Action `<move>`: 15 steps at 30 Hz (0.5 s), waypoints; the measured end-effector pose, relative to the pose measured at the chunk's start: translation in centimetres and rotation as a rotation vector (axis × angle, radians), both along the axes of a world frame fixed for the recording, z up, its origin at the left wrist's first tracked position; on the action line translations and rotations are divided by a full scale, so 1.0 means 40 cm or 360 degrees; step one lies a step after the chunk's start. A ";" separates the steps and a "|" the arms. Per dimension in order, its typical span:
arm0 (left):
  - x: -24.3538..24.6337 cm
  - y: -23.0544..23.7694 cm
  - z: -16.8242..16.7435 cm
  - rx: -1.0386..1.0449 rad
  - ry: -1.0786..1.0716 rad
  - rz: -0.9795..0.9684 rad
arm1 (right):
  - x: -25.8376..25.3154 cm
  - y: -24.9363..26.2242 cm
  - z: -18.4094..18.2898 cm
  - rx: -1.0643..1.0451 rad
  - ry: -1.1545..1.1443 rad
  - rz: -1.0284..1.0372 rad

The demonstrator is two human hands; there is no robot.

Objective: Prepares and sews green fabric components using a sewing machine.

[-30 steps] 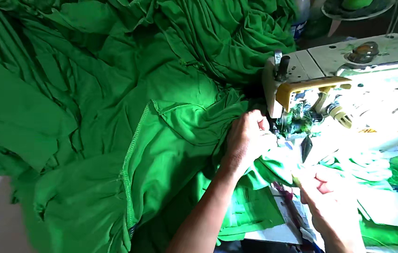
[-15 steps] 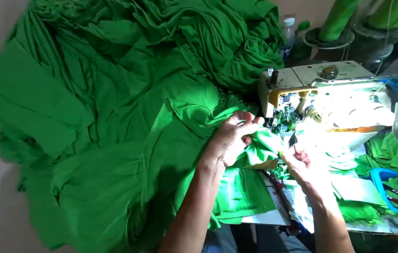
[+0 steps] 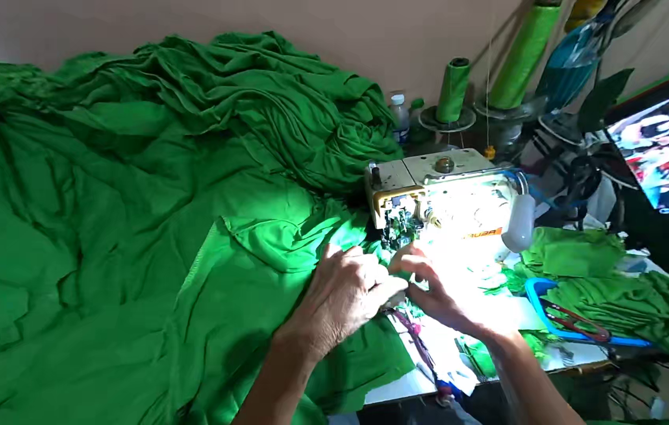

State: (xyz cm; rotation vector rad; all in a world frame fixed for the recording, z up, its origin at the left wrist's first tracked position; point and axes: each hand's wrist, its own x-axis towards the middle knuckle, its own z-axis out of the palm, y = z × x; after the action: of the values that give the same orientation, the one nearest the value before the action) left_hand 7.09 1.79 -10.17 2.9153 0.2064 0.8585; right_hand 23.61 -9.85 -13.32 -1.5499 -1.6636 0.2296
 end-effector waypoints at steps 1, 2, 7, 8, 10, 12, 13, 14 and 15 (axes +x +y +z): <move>0.008 -0.011 0.007 -0.0013 -0.0047 -0.0059 | 0.003 -0.009 0.007 -0.0021 0.0122 0.0186; 0.018 -0.018 0.008 -0.0057 -0.0109 -0.0105 | 0.005 -0.019 0.014 -0.0112 0.0320 0.0315; 0.088 0.015 -0.073 -0.0484 -0.0566 0.0014 | 0.018 -0.042 0.001 -0.0726 0.1388 0.0392; 0.096 0.031 -0.093 -0.0517 -0.0591 0.0143 | 0.015 -0.041 -0.024 -0.0729 0.1613 0.0412; 0.097 0.057 -0.125 -0.0525 -0.0465 0.0291 | 0.009 -0.054 -0.089 -0.0580 0.2314 0.0637; 0.083 0.074 -0.129 -0.0494 -0.0266 0.0263 | 0.015 -0.064 -0.142 -0.0386 0.2800 0.1142; 0.074 0.077 -0.116 -0.0493 -0.0141 0.0256 | 0.016 -0.064 -0.152 -0.0311 0.2911 0.1319; 0.068 0.078 -0.102 -0.0503 -0.0021 0.0261 | 0.014 -0.064 -0.151 -0.0243 0.2984 0.1364; 0.064 0.082 -0.089 -0.0521 0.0080 0.0272 | 0.013 -0.064 -0.143 -0.0170 0.3012 0.1306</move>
State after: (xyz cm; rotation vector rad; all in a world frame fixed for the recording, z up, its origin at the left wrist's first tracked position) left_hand 9.64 5.08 -13.75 2.6410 0.5514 0.6958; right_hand 24.15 -12.39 -19.05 -0.0824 -0.4930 1.5818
